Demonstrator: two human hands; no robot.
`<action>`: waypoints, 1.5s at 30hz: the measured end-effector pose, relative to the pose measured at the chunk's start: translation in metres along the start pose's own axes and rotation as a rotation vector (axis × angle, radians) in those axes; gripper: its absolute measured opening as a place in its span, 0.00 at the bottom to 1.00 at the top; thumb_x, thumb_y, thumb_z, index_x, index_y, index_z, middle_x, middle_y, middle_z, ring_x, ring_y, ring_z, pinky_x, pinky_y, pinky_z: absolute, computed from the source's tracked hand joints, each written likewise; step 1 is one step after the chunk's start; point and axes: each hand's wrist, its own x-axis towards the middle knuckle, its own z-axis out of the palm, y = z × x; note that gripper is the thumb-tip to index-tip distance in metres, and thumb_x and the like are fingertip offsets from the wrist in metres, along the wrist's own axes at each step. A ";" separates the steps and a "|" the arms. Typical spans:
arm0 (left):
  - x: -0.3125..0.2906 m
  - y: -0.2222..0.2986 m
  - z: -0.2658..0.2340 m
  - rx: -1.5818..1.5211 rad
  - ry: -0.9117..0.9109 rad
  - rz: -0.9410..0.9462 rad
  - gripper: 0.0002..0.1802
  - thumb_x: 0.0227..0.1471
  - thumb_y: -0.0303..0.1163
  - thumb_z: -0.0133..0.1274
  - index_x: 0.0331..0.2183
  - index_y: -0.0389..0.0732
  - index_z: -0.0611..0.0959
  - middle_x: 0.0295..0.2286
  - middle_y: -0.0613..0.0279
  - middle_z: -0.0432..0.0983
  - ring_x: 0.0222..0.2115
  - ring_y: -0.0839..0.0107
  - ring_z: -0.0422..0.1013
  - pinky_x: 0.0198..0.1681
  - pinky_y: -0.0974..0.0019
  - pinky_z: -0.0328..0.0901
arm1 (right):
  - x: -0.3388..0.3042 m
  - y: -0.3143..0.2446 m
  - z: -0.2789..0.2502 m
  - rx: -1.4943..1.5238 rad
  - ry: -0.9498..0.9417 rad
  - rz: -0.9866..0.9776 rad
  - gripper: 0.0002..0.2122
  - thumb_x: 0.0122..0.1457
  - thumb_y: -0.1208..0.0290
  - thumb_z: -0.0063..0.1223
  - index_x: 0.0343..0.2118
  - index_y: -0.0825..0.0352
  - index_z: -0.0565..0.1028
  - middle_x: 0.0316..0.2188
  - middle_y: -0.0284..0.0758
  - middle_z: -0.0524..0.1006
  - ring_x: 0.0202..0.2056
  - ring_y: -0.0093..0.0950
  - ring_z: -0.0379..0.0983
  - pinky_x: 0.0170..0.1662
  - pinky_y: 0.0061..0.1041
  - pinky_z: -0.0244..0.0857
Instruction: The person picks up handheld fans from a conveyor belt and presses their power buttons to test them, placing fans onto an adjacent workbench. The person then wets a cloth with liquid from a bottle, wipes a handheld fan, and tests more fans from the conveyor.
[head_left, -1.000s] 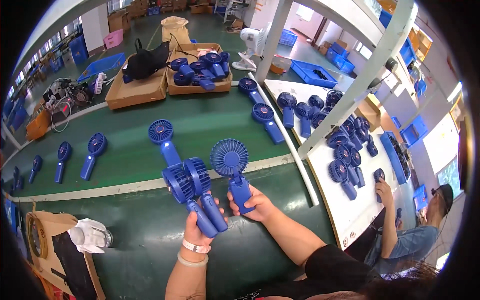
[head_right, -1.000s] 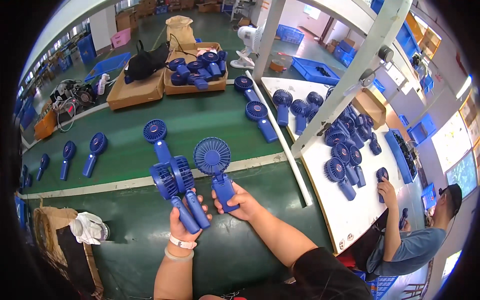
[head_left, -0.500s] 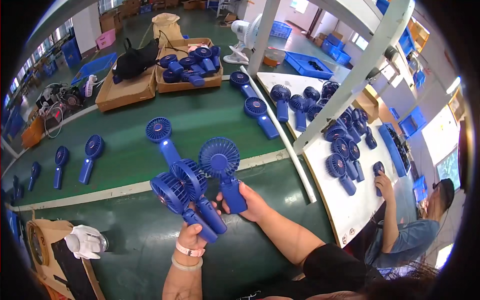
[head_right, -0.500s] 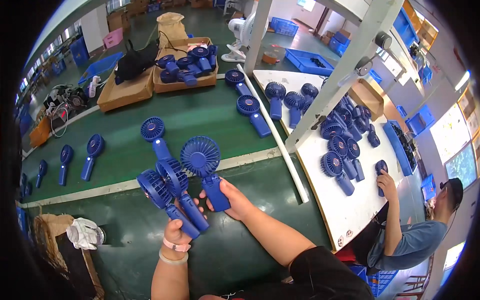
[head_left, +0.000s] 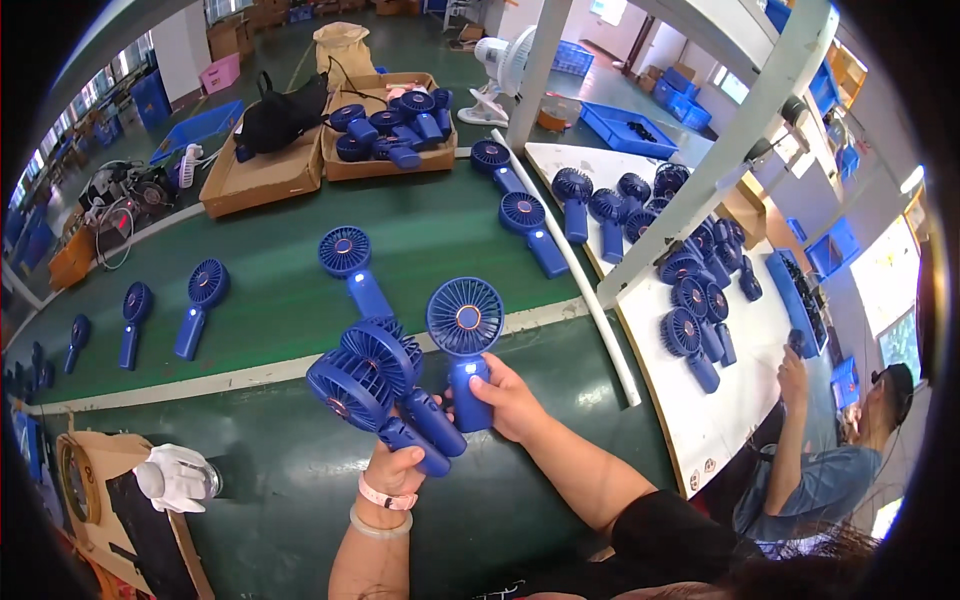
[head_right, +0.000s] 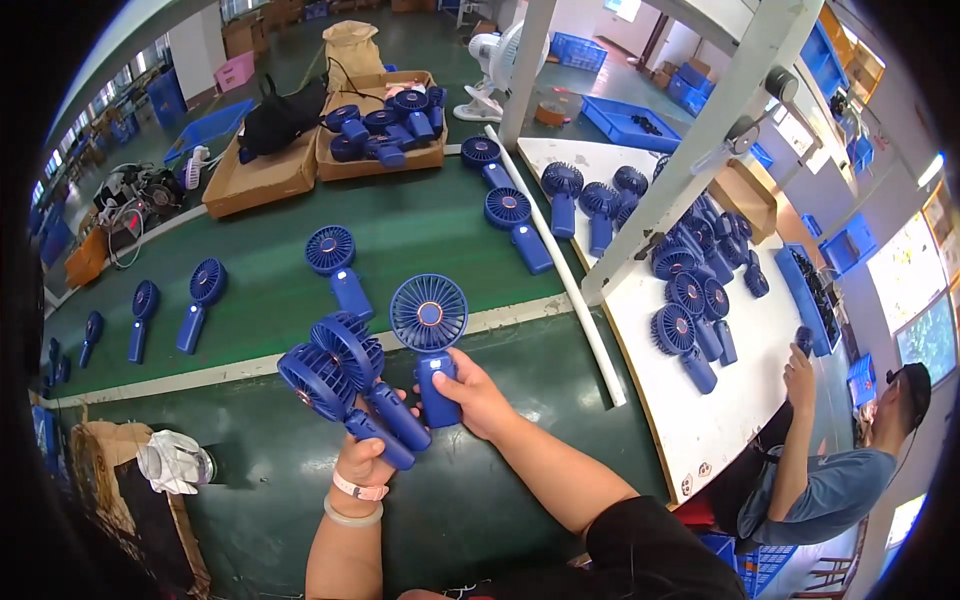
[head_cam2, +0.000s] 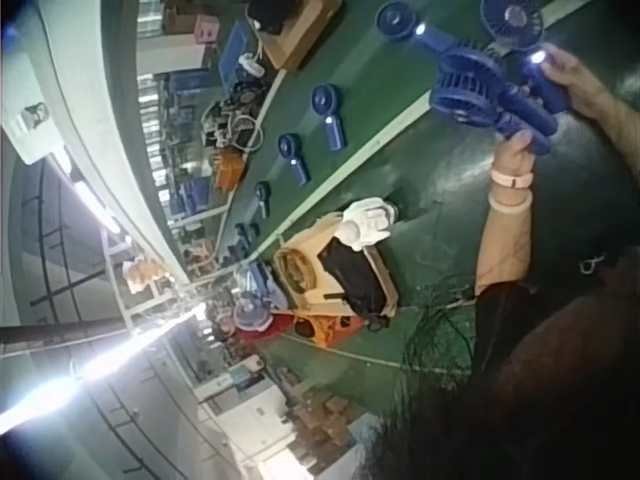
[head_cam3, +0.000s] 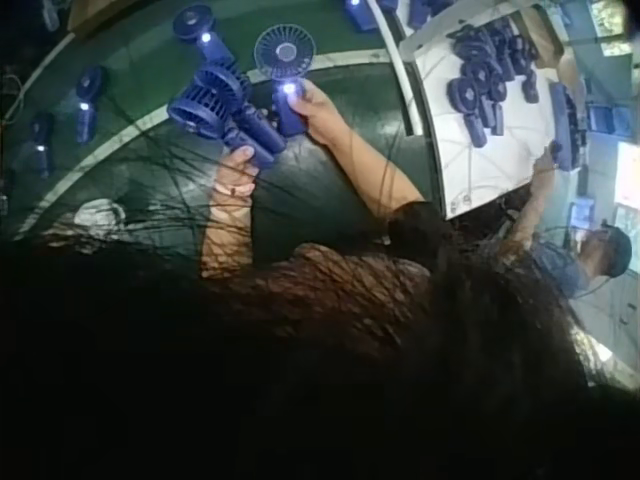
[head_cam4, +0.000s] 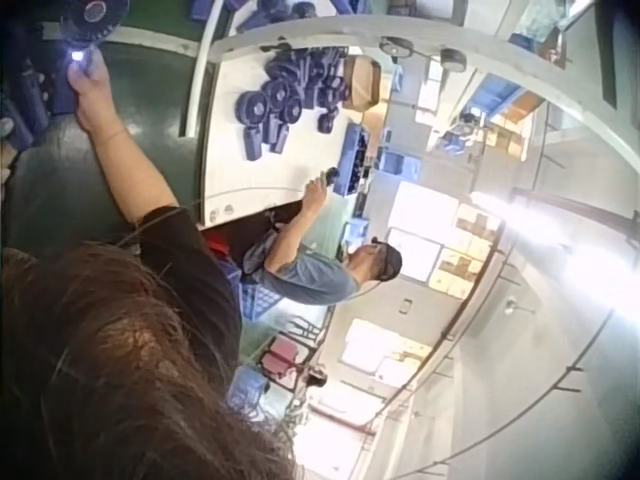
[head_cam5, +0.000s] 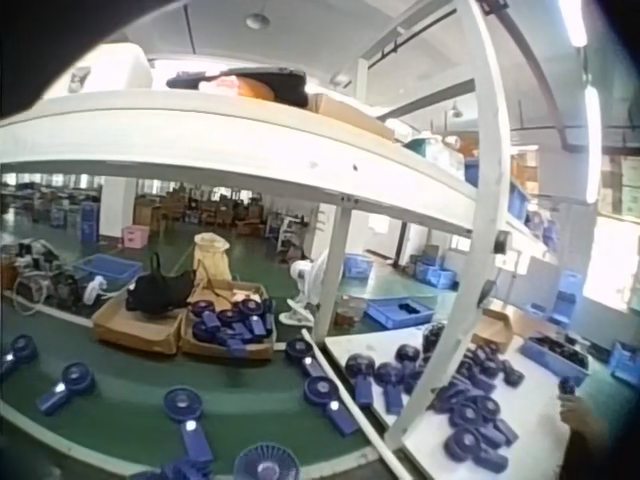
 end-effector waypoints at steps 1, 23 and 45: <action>0.000 -0.001 -0.001 0.012 0.006 -0.006 0.46 0.31 0.25 0.61 0.53 0.49 0.58 0.44 0.58 0.64 0.44 0.56 0.65 0.46 0.48 0.63 | 0.000 0.001 0.000 0.003 0.007 0.000 0.19 0.54 0.70 0.52 0.48 0.67 0.62 0.35 0.33 0.71 0.36 0.21 0.69 0.43 0.22 0.64; 0.001 0.000 0.000 0.069 0.037 0.056 0.44 0.28 0.26 0.63 0.50 0.42 0.62 0.43 0.56 0.64 0.46 0.59 0.63 0.52 0.55 0.59 | 0.004 0.009 -0.006 -0.247 0.047 -0.152 0.17 0.51 0.81 0.48 0.46 0.69 0.64 0.38 0.37 0.73 0.40 0.26 0.71 0.47 0.26 0.63; 0.001 0.001 0.002 -0.026 0.063 0.000 0.36 0.26 0.45 0.60 0.39 0.39 0.66 0.35 0.60 0.68 0.38 0.66 0.67 0.45 0.65 0.63 | -0.019 0.013 0.018 -1.234 -0.089 -0.656 0.19 0.51 0.76 0.49 0.48 0.69 0.67 0.39 0.40 0.63 0.39 0.34 0.63 0.43 0.28 0.59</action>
